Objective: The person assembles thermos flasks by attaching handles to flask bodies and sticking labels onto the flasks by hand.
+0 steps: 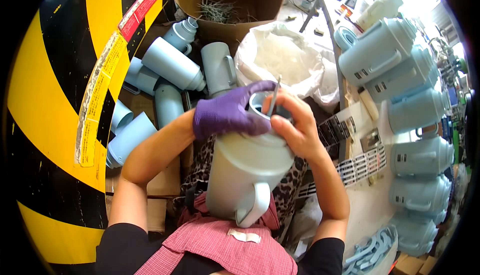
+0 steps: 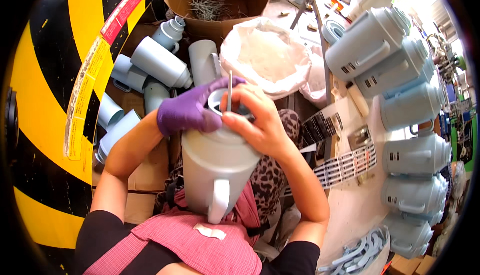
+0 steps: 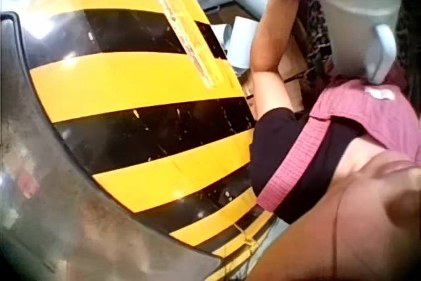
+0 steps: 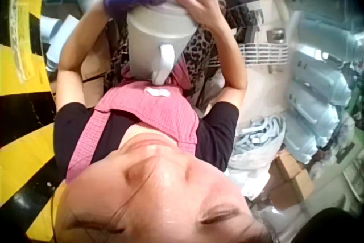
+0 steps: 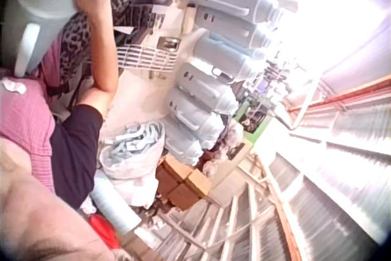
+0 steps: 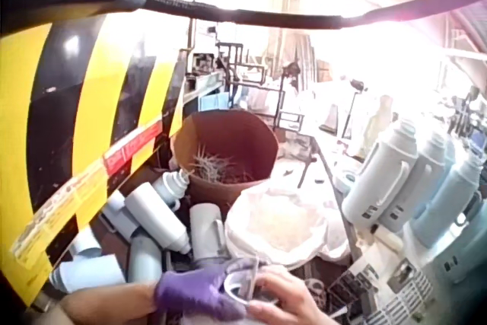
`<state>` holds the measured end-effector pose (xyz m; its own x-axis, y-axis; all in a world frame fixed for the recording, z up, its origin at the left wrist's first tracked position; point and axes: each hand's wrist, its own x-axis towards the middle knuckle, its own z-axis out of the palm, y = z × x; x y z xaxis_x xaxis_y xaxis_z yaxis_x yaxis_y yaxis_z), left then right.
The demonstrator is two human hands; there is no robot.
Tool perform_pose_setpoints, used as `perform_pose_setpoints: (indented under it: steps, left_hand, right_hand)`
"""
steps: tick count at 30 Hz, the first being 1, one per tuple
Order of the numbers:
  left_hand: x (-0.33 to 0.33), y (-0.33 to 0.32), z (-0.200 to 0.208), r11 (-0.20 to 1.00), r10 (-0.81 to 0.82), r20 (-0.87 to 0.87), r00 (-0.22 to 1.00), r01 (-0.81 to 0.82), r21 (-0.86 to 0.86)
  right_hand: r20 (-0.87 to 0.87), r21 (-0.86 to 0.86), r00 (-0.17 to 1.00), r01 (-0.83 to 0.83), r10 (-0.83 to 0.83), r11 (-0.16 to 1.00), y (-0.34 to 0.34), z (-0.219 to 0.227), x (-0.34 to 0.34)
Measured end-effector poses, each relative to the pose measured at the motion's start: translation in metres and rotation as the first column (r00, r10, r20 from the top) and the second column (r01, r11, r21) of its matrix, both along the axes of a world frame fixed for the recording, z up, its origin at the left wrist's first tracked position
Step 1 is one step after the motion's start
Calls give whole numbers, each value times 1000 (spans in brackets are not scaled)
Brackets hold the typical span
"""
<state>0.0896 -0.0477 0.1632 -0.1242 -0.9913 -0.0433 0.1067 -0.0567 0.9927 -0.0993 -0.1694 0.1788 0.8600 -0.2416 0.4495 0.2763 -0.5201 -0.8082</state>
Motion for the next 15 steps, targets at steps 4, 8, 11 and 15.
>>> perform_pose_setpoints:
  steps: [4,8,11,15]
  left_hand:
    - [6,-2,-16,992,-78,-98,992,67,-104]
    - [12,-4,-28,992,-68,-177,982,47,-117]
    - [14,-5,-35,990,-79,-135,988,62,-129]
    - [14,-4,-35,991,-99,-189,977,79,-110]
  right_hand:
    - [52,-99,994,-94,100,991,-8,-1,20]
    - [-47,-83,988,-148,145,985,-10,-10,28]
    - [1,-90,983,-184,185,979,-9,-14,35]
    - [-48,-89,975,-218,215,972,-10,-11,37]
